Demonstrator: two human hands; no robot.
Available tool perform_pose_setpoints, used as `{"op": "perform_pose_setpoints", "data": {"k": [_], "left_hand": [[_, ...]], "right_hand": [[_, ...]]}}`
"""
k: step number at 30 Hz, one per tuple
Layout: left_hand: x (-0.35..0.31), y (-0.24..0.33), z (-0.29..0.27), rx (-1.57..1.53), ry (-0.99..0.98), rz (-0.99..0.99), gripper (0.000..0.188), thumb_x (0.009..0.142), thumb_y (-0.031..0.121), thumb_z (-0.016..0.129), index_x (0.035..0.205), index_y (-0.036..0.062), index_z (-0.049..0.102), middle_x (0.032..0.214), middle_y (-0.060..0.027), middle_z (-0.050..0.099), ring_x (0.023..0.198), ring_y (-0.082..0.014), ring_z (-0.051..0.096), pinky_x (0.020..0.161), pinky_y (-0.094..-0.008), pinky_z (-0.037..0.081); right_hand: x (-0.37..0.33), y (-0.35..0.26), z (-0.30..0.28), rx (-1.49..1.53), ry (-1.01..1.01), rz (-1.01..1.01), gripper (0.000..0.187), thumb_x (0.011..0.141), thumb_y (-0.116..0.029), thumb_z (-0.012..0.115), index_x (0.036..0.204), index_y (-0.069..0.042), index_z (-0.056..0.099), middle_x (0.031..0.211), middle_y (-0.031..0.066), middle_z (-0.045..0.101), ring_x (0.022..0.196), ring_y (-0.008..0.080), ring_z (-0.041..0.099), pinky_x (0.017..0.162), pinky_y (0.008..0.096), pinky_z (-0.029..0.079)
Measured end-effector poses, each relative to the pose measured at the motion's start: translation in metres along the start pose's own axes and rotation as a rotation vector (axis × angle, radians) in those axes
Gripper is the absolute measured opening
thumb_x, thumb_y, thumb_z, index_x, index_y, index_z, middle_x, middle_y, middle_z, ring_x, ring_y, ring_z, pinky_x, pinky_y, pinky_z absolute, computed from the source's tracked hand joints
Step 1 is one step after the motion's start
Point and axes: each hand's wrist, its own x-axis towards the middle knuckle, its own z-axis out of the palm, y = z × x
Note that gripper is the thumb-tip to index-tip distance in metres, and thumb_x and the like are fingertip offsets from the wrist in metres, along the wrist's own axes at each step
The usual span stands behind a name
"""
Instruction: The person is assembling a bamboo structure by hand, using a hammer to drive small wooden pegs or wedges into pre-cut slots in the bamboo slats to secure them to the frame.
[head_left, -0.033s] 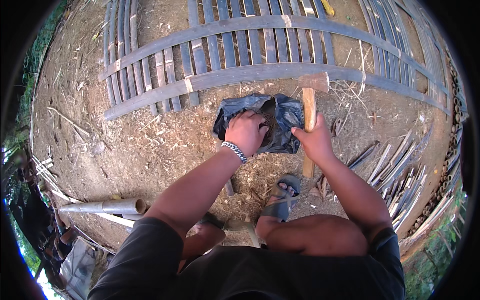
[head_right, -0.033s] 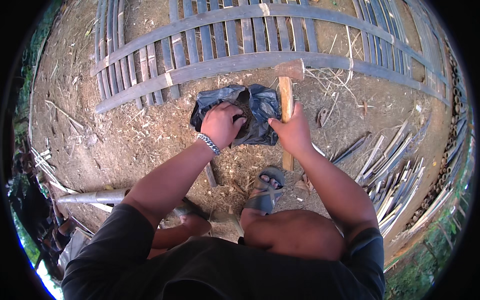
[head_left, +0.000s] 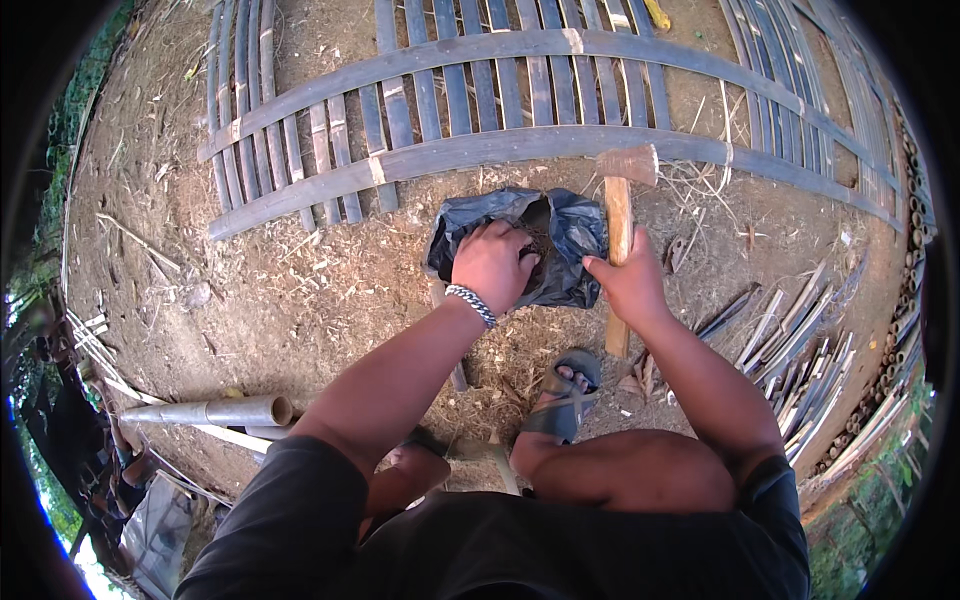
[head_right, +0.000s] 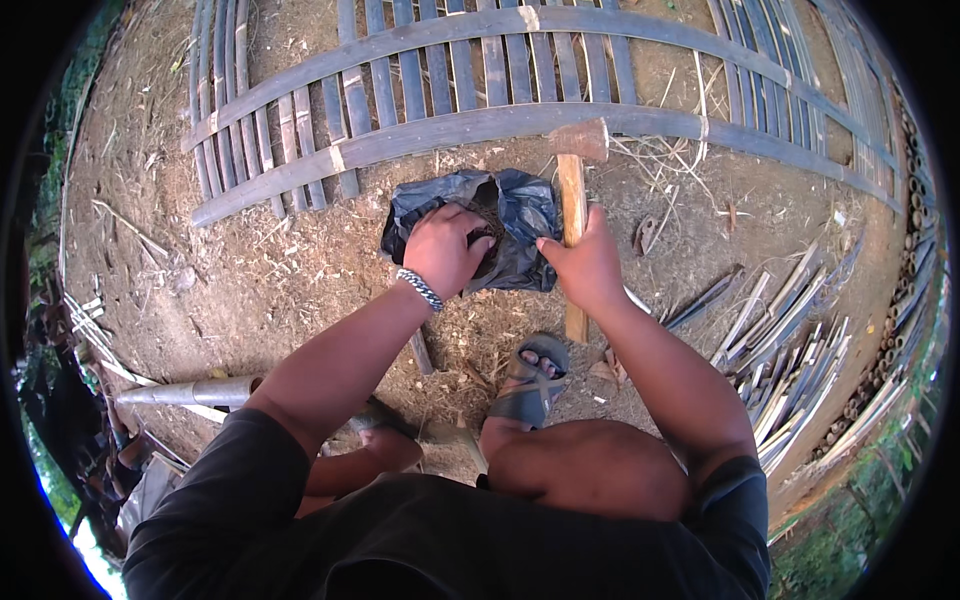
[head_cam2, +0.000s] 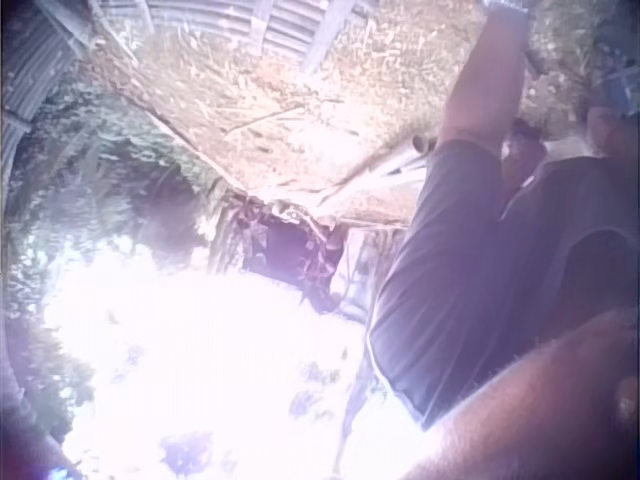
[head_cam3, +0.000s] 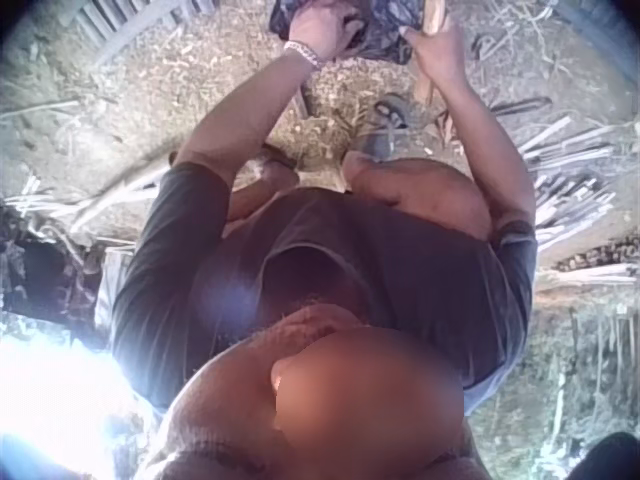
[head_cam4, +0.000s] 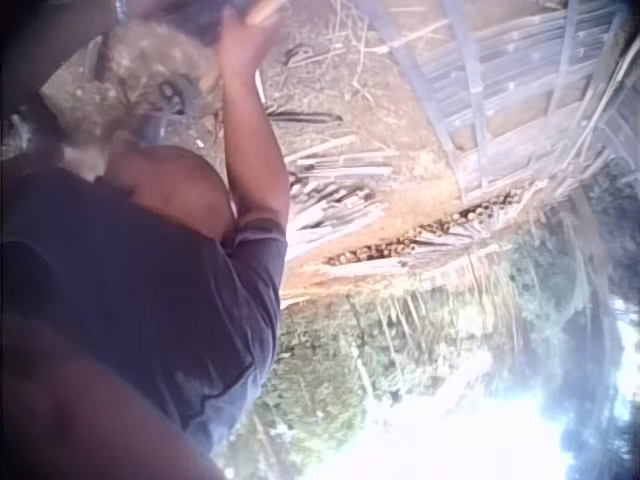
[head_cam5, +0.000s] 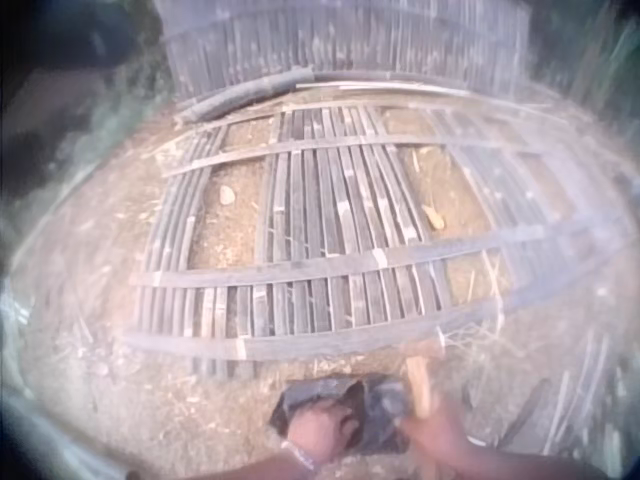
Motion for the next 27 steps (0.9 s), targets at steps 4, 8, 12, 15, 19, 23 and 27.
{"op": "perform_pose_setpoints", "data": {"k": [4,8,12,15,19,23,27], "left_hand": [[-0.002,0.009,0.013,-0.027,0.030,-0.159,0.012,0.085,0.022,0.076,0.093,0.0128,0.077,0.108,-0.0090,0.070,0.107,-0.0329,0.066,0.097,-0.0454,0.051],[-0.004,0.009,0.011,-0.117,-0.019,-0.210,0.008,0.086,0.019,0.075,0.089,0.0120,0.076,0.106,-0.0094,0.070,0.105,-0.0325,0.066,0.098,-0.0468,0.050],[-0.021,0.022,-0.006,-0.165,0.212,0.085,0.004,0.089,0.012,0.074,0.091,0.0088,0.074,0.105,-0.0098,0.073,0.094,-0.0300,0.070,0.087,-0.0433,0.054],[-0.046,0.031,-0.026,-0.268,0.211,0.167,0.005,0.088,0.009,0.075,0.091,0.0064,0.072,0.099,-0.0096,0.074,0.089,-0.0301,0.072,0.081,-0.0402,0.057],[-0.069,0.039,-0.061,-0.468,0.393,-0.178,0.008,0.089,0.007,0.079,0.091,0.0025,0.072,0.093,-0.0104,0.077,0.079,-0.0204,0.075,0.069,-0.0334,0.059],[-0.073,-0.016,-0.085,-0.438,0.664,-0.351,0.015,0.091,0.010,0.079,0.102,0.0021,0.073,0.097,-0.0087,0.079,0.081,-0.0148,0.075,0.070,-0.0284,0.062],[-0.067,-0.099,-0.089,-0.604,0.716,-0.612,0.013,0.092,0.010,0.078,0.102,0.0026,0.075,0.094,-0.0086,0.080,0.083,-0.0131,0.075,0.074,-0.0278,0.059]], "right_hand": [[0.006,0.004,-0.004,0.056,-0.074,-0.025,0.061,0.082,-0.023,0.085,0.124,0.003,0.048,0.096,0.0207,0.066,0.085,0.0318,0.067,0.076,0.0433,0.052],[0.010,0.014,-0.008,0.072,-0.105,-0.054,0.062,0.082,-0.022,0.086,0.126,0.001,0.050,0.099,0.0187,0.066,0.087,0.0299,0.066,0.077,0.0430,0.052],[0.005,0.018,-0.021,0.198,-0.184,-0.056,0.058,0.082,-0.018,0.087,0.122,0.000,0.050,0.093,0.0128,0.065,0.080,0.0205,0.063,0.070,0.0374,0.052],[-0.008,0.018,-0.026,0.162,-0.196,0.004,0.055,0.083,-0.023,0.089,0.115,-0.001,0.049,0.087,0.0084,0.062,0.072,0.0147,0.059,0.062,0.0319,0.050],[-0.021,0.005,-0.045,0.211,-0.075,-0.133,0.046,0.089,-0.024,0.084,0.108,-0.005,0.048,0.083,0.0028,0.057,0.067,0.0101,0.055,0.057,0.0286,0.047],[-0.006,-0.047,-0.064,0.138,-0.081,-0.335,0.041,0.092,-0.021,0.081,0.109,-0.006,0.047,0.082,0.0025,0.057,0.069,0.0103,0.055,0.060,0.0276,0.047],[-0.001,-0.138,-0.036,0.287,-0.300,-0.330,0.036,0.095,-0.015,0.075,0.115,-0.006,0.046,0.081,0.0017,0.056,0.060,0.0096,0.055,0.051,0.0271,0.046]]}}
